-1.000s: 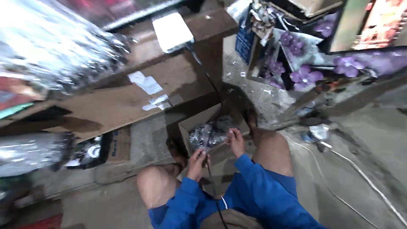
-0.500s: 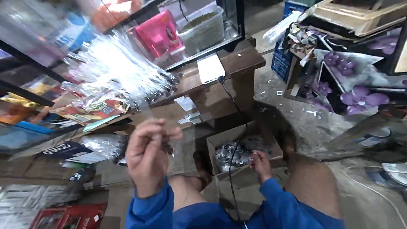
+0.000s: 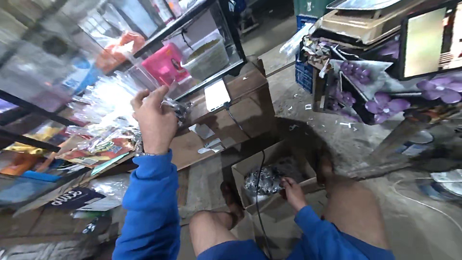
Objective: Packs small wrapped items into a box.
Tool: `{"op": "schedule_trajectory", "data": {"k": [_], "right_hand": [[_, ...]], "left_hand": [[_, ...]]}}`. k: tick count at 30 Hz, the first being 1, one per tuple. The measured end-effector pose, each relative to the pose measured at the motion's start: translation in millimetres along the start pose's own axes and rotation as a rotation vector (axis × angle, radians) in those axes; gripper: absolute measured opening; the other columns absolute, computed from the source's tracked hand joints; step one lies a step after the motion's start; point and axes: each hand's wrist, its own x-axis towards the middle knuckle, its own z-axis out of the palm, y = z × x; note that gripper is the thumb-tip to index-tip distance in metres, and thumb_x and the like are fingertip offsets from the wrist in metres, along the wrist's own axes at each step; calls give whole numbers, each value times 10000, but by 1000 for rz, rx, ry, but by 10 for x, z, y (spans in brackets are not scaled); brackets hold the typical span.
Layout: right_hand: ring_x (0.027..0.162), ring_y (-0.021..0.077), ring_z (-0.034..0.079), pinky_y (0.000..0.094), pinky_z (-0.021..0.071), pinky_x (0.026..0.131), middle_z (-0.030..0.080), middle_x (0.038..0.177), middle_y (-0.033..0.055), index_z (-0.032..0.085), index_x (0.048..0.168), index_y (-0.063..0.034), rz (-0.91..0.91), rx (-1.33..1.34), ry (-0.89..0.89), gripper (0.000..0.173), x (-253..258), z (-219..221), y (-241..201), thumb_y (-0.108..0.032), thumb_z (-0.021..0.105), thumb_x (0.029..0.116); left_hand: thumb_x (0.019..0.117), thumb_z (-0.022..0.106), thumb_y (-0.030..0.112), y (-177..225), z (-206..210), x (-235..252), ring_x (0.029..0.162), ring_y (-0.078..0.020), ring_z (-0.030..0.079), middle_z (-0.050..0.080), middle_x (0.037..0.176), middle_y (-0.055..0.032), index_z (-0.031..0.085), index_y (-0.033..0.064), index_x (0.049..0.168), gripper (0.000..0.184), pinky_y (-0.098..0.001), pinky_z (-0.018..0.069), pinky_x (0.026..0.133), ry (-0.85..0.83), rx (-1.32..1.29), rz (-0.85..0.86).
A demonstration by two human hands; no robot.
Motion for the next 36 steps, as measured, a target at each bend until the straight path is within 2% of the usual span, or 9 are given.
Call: {"op": "schedule_trajectory", "data": {"k": [7, 11, 14, 16, 19, 22, 26, 32, 36], "right_hand": [[833, 279, 685, 473, 589, 721, 668, 1105, 167, 619, 1307, -57, 17, -9, -32, 337, 16, 56, 8, -290, 494, 1098], [872, 283, 698, 483, 594, 750, 675, 1134, 174, 607, 1323, -52, 35, -30, -43, 342, -16, 81, -12, -279, 475, 1104], [869, 270, 702, 463, 597, 754, 676, 1149, 171, 591, 1335, -49, 43, -34, -64, 360, -12, 89, -49, -298, 459, 1111], [878, 260, 704, 451, 601, 753, 673, 1172, 166, 584, 1349, -49, 43, -16, -66, 375, -26, 74, -56, -309, 458, 1109], [865, 242, 701, 429, 608, 744, 674, 1161, 159, 601, 1330, -41, 17, 5, 1, 367, -18, 32, -61, -294, 458, 1107], [793, 202, 678, 374, 597, 707, 672, 1097, 140, 618, 1292, -23, -42, 61, 79, 347, 36, -25, -71, -263, 448, 1106], [756, 196, 676, 360, 598, 692, 681, 1021, 129, 620, 1282, -17, 11, 185, 154, 330, 38, -41, -151, -231, 437, 1110], [727, 201, 665, 357, 593, 668, 673, 965, 124, 617, 1255, 2, 63, 249, 118, 312, 100, 4, -135, -199, 429, 1107], [731, 203, 663, 351, 588, 667, 684, 986, 128, 636, 1236, 9, 82, 243, 101, 336, 98, 32, -109, -213, 415, 1115]], "left_hand": [[922, 551, 45, -45, -128, 133, 1391, -606, 299, 421, 1530, -285, 726, 197, 1256, 406, -784, 319, 978, 21, 249, -24], [900, 512, 15, -27, -216, 109, 1405, -582, 303, 390, 1544, -297, 737, 177, 1217, 421, -722, 289, 1076, 231, 295, -2], [893, 524, 35, -35, -295, -54, 1423, -527, 313, 377, 1553, -287, 723, 175, 1241, 424, -642, 261, 1148, 226, 234, 75], [976, 501, 100, -45, -352, -354, 1409, -401, 385, 389, 1557, -205, 646, 175, 1350, 407, -537, 348, 1140, 104, 143, 122], [1056, 477, 134, -97, -184, -780, 1016, -163, 653, 643, 1248, -94, 641, 83, 1301, 299, -341, 569, 849, -131, -214, 236], [974, 483, 72, -229, 319, -1207, 908, -160, 702, 713, 1117, -54, 691, 70, 1166, 284, -392, 624, 793, -624, -499, 226], [1013, 531, 82, -422, 1593, -1818, 1082, -223, 688, 708, 1196, -82, 726, 126, 1199, 273, -496, 557, 966, -1187, -344, 39], [968, 614, 144, -568, 3376, -2806, 1233, -402, 605, 637, 1314, -231, 667, 71, 1308, 352, -611, 468, 1046, -1475, -91, -191], [998, 577, 291, -554, 3677, -3294, 1266, -471, 561, 608, 1340, -279, 636, 15, 1323, 431, -676, 408, 1070, -1482, 78, -29]]}}
